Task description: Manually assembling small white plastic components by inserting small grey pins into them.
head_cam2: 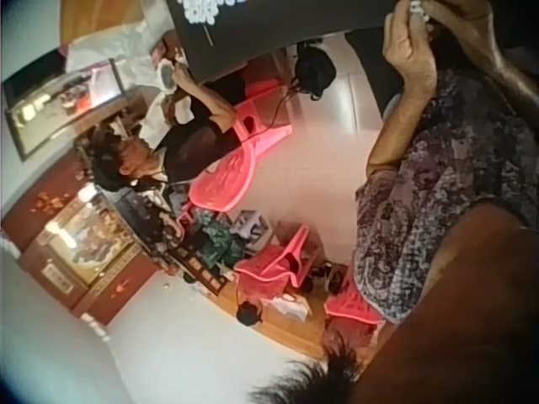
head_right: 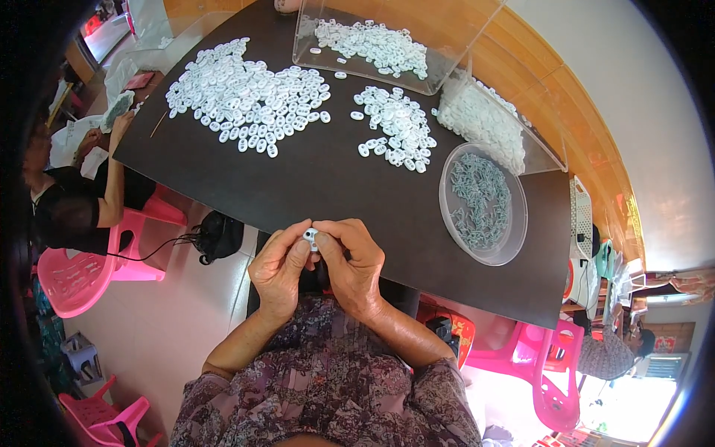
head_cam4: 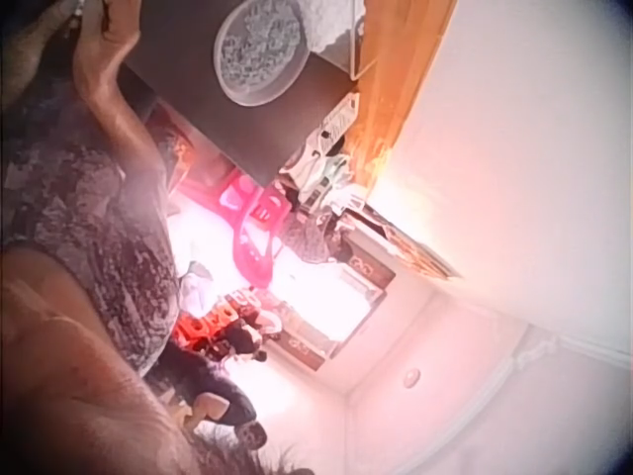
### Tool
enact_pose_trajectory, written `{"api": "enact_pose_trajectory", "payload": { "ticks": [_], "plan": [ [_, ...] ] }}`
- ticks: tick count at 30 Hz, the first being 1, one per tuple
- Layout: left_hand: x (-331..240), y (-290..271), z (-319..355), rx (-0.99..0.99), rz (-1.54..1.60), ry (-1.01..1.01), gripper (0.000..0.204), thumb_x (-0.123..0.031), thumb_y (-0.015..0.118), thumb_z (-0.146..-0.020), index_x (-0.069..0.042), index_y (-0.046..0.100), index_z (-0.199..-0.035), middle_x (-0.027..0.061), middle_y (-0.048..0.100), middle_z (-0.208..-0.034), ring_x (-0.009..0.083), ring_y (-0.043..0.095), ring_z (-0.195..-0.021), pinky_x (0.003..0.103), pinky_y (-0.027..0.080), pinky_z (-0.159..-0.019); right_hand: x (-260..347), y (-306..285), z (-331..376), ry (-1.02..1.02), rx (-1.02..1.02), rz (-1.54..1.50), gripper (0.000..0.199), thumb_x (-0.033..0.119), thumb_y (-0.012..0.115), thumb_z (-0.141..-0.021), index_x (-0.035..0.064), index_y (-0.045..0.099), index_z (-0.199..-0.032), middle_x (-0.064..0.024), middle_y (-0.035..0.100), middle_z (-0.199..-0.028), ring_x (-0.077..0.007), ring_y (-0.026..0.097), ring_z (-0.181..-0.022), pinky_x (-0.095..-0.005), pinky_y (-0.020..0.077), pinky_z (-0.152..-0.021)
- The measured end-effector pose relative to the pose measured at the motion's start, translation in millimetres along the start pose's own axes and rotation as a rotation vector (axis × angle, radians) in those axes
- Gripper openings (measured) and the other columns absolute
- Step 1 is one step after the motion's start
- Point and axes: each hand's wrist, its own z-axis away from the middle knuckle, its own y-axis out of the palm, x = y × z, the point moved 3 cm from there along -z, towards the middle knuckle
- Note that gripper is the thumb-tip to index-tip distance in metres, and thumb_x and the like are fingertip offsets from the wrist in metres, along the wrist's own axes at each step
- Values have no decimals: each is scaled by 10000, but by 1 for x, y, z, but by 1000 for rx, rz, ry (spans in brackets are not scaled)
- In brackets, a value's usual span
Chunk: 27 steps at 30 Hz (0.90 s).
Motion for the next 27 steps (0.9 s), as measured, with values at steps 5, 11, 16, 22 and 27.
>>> {"api": "enact_pose_trajectory", "payload": {
  "ticks": [5, 11, 16, 22, 27],
  "plan": [
    [-1, 0, 0, 12, -18, 1, 257, -17, 581, -903, 26, 606, -1155, 23, 562, -827, 55, 540, -676, 170, 432, -555, -3, -1, 0, -32, -3, 47, 139, -38, 588, -859, -32, 630, -992, -74, 576, -894, -103, 573, -707, -223, 469, -622],
    [1, 1, -1, 17, -39, 16, 264, 4, 570, -901, 25, 604, -1162, 24, 561, -826, 57, 541, -680, 174, 434, -557, -1, -1, 0, -14, -18, 16, 140, -38, 587, -859, -29, 627, -993, -76, 574, -889, -100, 571, -703, -224, 470, -622],
    [1, 1, -2, 27, -48, 19, 268, 15, 564, -898, 26, 603, -1163, 24, 560, -828, 60, 543, -681, 175, 438, -563, -3, -2, 0, -16, -22, 22, 137, -34, 591, -860, -27, 627, -993, -74, 576, -884, -101, 570, -700, -221, 466, -622],
    [2, 3, -4, 30, -32, -23, 275, 24, 555, -899, 25, 596, -1171, 23, 555, -833, 61, 544, -687, 173, 441, -574, -3, -4, -4, 23, -44, 58, 128, -30, 577, -874, -38, 646, -981, -36, 621, -868, -76, 567, -796, -208, 455, -702],
    [3, 5, -11, 25, -15, -57, 271, 6, 557, -905, 19, 592, -1174, 18, 553, -833, 60, 543, -687, 173, 438, -569, -5, -8, -11, 65, -81, 43, 116, -15, 595, -869, -36, 652, -968, -19, 626, -859, -62, 556, -798, -199, 445, -702]
  ]
}}
